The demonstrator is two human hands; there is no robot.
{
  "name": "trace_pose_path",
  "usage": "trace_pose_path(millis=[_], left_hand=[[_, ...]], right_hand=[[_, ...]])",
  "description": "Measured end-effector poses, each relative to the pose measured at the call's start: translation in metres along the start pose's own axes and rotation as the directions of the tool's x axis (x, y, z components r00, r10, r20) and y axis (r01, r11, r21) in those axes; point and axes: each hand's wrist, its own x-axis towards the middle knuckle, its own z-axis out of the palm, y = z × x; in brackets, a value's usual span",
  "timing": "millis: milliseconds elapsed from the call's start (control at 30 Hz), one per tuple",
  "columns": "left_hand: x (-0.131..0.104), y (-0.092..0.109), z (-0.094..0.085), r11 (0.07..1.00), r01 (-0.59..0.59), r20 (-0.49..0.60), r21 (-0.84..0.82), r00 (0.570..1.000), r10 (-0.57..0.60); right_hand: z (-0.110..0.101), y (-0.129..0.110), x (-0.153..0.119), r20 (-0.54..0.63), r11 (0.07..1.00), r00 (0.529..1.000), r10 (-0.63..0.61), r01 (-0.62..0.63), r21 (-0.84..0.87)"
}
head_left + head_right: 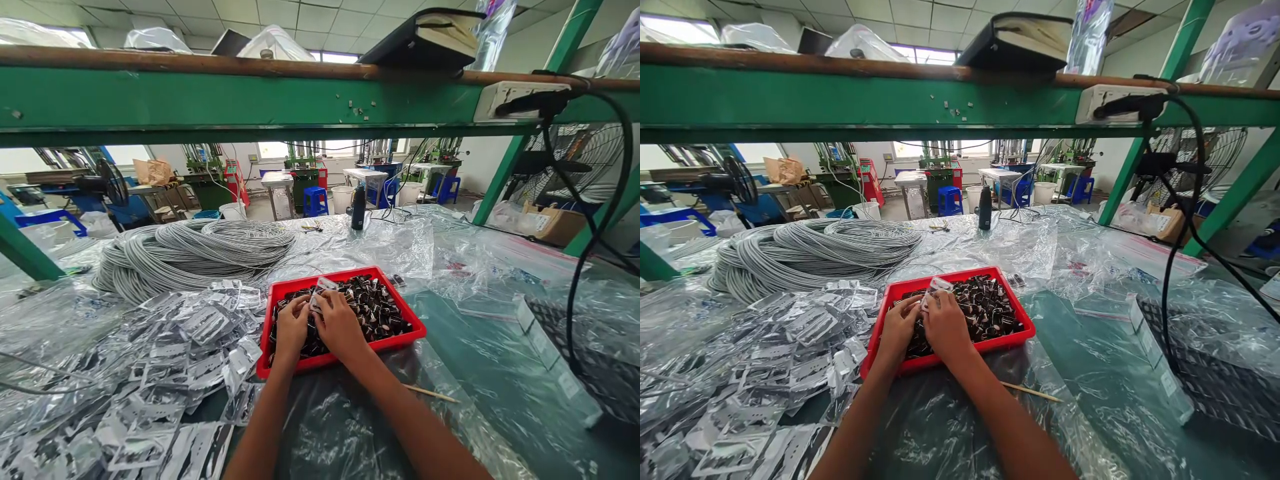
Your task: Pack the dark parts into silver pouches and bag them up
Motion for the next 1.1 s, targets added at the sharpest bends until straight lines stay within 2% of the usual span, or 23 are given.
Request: trace_pose_path(millis=[100,167,300,367,500,633,733,833,900,967,1100], left_hand=[[-0.002,0.002,0.006,0.999,0.034,0.012,-0.010,0.999,-0.034],[-0.003,0.005,0.007,0.998,0.039,0.045,-0.043,0.998,-0.037],[-0.006,0.011,0.006,0.998,-0.037,0.056,-0.047,0.998,0.040],[-0.007,0.012,0.005,0.997,-0.052,0.055,-0.062,0.997,0.056],[-0.008,0.009,0.006,0.974,0.052,0.089,-0.220,0.995,-0.033],[-0.005,0.008,0.007,0.859,0.176,0.029,-0.481,0.982,-0.185],[-0.004,0.012,0.006,0.707,0.300,0.114,-0.640,0.948,-0.299],[-0.004,0.018,0.006,0.628,0.326,0.149,-0.706,0.936,-0.319],[-0.006,0.021,0.006,0.639,0.308,0.143,-0.705,0.944,-0.297],[-0.007,0.025,0.007,0.689,0.275,0.131,-0.670,0.958,-0.255],[-0.008,0.027,0.007,0.806,0.221,0.128,-0.549,0.975,-0.180]], right_hand=[[0.010,0.003,-0.003,0.012,0.998,0.998,0.055,-0.055,-0.001],[0.014,0.007,-0.004,0.002,0.999,0.999,0.048,-0.048,0.009],[0.013,0.008,-0.002,-0.058,0.999,0.998,-0.021,0.023,0.031],[0.012,0.006,-0.002,-0.087,1.000,0.996,-0.019,0.020,0.012],[0.010,-0.001,-0.003,-0.062,1.000,0.998,0.023,-0.023,-0.002],[0.007,-0.007,-0.002,-0.054,0.995,0.998,0.034,-0.028,0.099],[0.005,-0.009,0.000,-0.093,0.980,0.995,0.035,-0.016,0.198],[0.004,-0.004,0.003,-0.126,0.952,0.992,0.025,0.015,0.306],[0.003,0.002,0.004,-0.140,0.931,0.990,0.007,0.045,0.362],[0.002,0.008,0.005,-0.158,0.925,0.987,-0.021,0.079,0.372],[-0.002,0.017,0.005,-0.142,0.949,0.985,-0.094,0.132,0.286]])
